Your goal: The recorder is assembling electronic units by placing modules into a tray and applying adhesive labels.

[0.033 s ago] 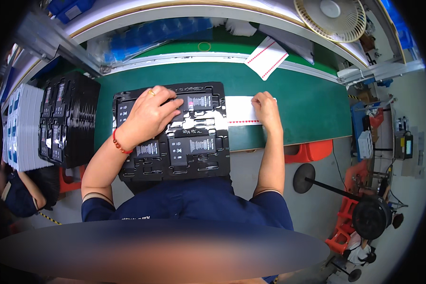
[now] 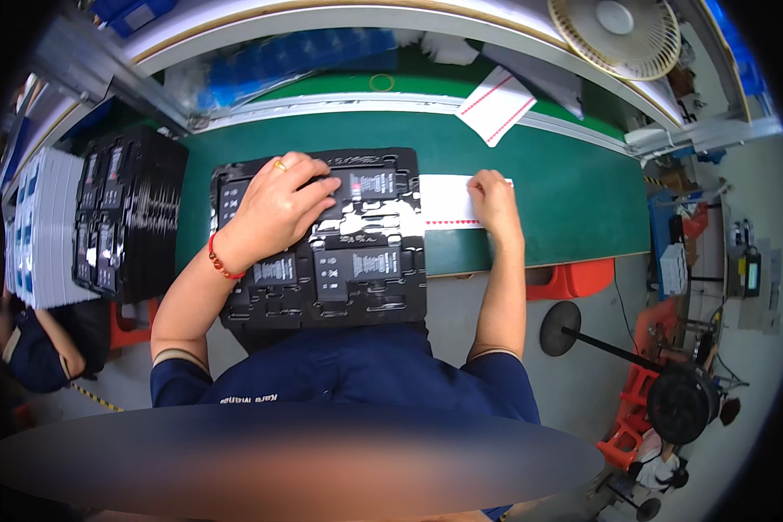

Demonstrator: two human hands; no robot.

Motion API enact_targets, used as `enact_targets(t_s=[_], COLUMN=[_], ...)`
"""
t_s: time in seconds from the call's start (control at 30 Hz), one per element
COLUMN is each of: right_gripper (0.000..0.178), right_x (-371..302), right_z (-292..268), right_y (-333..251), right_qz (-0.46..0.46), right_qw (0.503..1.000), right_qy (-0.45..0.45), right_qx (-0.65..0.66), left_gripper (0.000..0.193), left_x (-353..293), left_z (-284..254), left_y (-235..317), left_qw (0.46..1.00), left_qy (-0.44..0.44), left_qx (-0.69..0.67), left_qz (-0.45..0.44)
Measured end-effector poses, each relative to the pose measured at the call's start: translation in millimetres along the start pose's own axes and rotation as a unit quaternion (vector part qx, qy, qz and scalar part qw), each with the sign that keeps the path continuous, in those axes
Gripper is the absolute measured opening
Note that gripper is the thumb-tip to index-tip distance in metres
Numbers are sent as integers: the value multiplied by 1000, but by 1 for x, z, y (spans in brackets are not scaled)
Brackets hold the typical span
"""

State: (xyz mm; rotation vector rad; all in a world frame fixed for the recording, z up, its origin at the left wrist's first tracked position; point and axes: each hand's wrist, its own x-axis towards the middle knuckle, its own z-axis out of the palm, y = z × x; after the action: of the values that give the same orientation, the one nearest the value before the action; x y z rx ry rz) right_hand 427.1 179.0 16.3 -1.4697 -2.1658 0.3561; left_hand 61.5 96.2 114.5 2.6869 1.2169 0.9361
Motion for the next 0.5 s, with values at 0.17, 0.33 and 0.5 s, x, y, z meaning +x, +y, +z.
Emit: enact_targets(t_s=[0.17, 0.33, 0.5], right_gripper=[2, 3, 5], right_x=[-19, -19, -10], right_z=[-26, -56, -81], right_y=[11, -26, -128], right_qz=[109, 129, 15], right_qw=[978, 936, 905], right_qy=[-71, -36, -123], right_qx=[165, 325, 407], left_gripper=[34, 44, 39], left_x=[-15, -33, -37], left_z=[-30, -18, -8], left_y=[37, 61, 64], left_qw=[977, 965, 986], left_qy=[-162, -207, -117], left_qx=[-141, -160, -115], left_qz=[1, -7, 22])
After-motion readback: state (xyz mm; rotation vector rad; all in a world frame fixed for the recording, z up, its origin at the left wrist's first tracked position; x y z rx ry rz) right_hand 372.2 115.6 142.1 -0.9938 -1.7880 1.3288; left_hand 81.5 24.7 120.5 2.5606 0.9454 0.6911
